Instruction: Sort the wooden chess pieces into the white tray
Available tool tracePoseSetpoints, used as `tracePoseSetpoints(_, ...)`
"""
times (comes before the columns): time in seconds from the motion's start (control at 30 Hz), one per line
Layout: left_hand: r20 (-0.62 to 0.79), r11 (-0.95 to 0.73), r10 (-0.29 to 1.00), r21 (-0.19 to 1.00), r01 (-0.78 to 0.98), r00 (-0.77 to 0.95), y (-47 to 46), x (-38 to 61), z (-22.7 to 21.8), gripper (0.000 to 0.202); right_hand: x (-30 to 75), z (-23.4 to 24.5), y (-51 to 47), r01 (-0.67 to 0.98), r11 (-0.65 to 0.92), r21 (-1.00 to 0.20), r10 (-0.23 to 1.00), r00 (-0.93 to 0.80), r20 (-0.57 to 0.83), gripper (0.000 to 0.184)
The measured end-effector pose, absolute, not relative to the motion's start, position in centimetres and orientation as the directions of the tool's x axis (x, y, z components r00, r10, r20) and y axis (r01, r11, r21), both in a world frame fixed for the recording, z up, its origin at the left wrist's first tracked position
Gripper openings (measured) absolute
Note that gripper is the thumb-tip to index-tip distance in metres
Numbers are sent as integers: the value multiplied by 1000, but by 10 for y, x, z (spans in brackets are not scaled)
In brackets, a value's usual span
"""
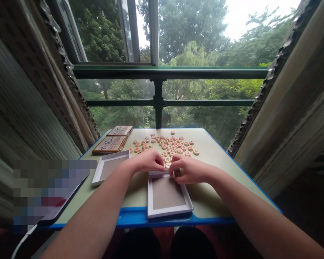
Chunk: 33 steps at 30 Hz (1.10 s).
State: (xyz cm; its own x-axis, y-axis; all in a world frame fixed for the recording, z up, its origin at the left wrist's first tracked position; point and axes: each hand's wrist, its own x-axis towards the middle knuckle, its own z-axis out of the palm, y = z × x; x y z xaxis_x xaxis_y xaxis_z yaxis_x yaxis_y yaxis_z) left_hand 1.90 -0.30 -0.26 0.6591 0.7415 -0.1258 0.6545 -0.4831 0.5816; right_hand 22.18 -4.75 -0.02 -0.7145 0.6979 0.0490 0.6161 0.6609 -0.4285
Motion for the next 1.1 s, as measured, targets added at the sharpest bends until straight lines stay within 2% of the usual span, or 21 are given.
tracePoseSetpoints(0.23, -101, -488, 751, 581, 651, 653, -4, 19, -1, 27, 224, 2, -47, 638, 643, -424, 717, -696, 41, 13)
tracePoseSetpoints(0.37, -122, -460, 760, 592, 662, 638, -5, 18, 1, 27, 224, 5, -48, 649, 646, -402, 728, -682, 69, 19)
tracePoseSetpoints(0.53, -132, -443, 766, 601, 665, 630, -4, 17, 0, 26, 223, 5, -49, 629, 657, -416, 706, -707, 47, 14)
tracePoseSetpoints(0.9, -164, -439, 757, 589, 678, 633, -3, 17, 1, 28, 224, 2, -44, 634, 640, -434, 723, -689, 60, 15)
tracePoseSetpoints(1.1, -167, -439, 756, 589, 679, 633, -4, 17, 2, 27, 224, 4, -44, 635, 657, -405, 712, -700, 59, 19)
